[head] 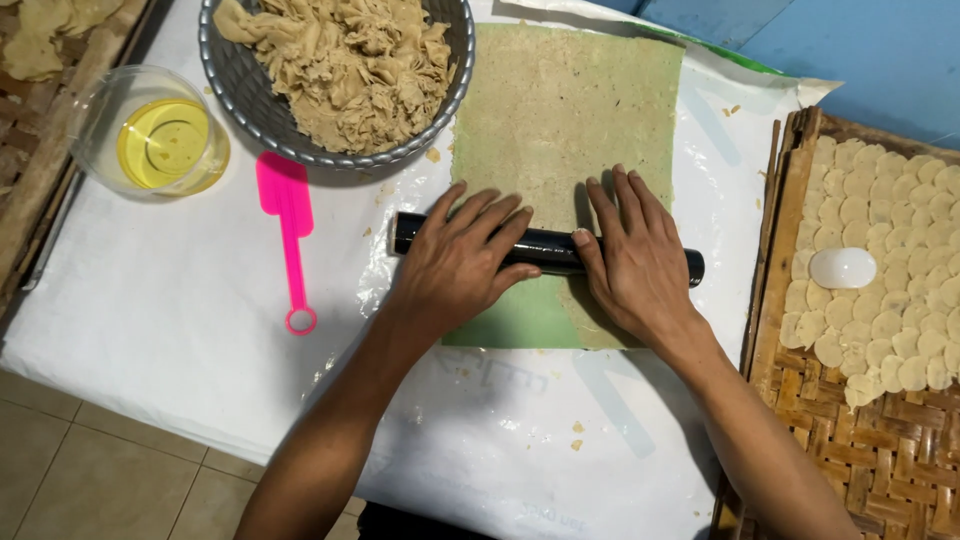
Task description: Rolling out dough with a pin and using a round cutter to shape it into small circular pieces.
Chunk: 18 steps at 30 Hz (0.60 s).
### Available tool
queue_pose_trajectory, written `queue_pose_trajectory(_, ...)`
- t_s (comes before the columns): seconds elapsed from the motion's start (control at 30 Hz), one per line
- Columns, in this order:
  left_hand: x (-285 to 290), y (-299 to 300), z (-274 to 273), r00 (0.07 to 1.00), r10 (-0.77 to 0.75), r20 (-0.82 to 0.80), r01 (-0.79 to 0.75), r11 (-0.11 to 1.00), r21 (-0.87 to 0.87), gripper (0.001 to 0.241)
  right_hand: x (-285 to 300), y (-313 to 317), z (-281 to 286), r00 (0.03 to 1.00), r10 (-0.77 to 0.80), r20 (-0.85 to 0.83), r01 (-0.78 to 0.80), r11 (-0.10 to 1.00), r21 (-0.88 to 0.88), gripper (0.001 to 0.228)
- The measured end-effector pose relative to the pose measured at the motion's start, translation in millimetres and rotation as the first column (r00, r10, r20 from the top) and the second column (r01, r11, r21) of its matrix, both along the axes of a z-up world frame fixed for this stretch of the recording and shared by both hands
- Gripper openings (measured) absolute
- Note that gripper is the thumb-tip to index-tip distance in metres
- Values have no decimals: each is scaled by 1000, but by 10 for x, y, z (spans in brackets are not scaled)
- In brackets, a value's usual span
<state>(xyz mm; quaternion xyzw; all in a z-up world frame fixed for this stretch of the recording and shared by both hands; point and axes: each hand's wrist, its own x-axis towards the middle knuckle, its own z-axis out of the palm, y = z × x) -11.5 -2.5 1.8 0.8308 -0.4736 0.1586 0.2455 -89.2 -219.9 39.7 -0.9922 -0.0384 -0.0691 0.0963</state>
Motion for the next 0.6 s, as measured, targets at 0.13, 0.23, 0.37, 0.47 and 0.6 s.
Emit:
queue_pose_trajectory(0.13,46,-106,30,992,73,105,-70,997,-26,54,147,-66,-31,1000,2,-24,-1,999,42,56)
queue_pose_trajectory(0.23,174,-182,11,993,107,41,-110,992,70,57,314,-141,-54,990,-40,-132,46,998,41,63)
queue_pose_trajectory(0.37,427,-289,-29,979,154,-134,-115,957,265,63,524,-216,-91,993,-77,-92,86,991,101,68)
queue_pose_trajectory(0.47,391,-284,-3,978,170,-123,-129,950,285,66,490,-182,-93,995,-78,-59,83,993,84,77)
queue_pose_trajectory(0.6,-60,-143,186,977,196,85,-209,956,203,64,141,-91,-177,1000,-25,14,25,1000,-9,73)
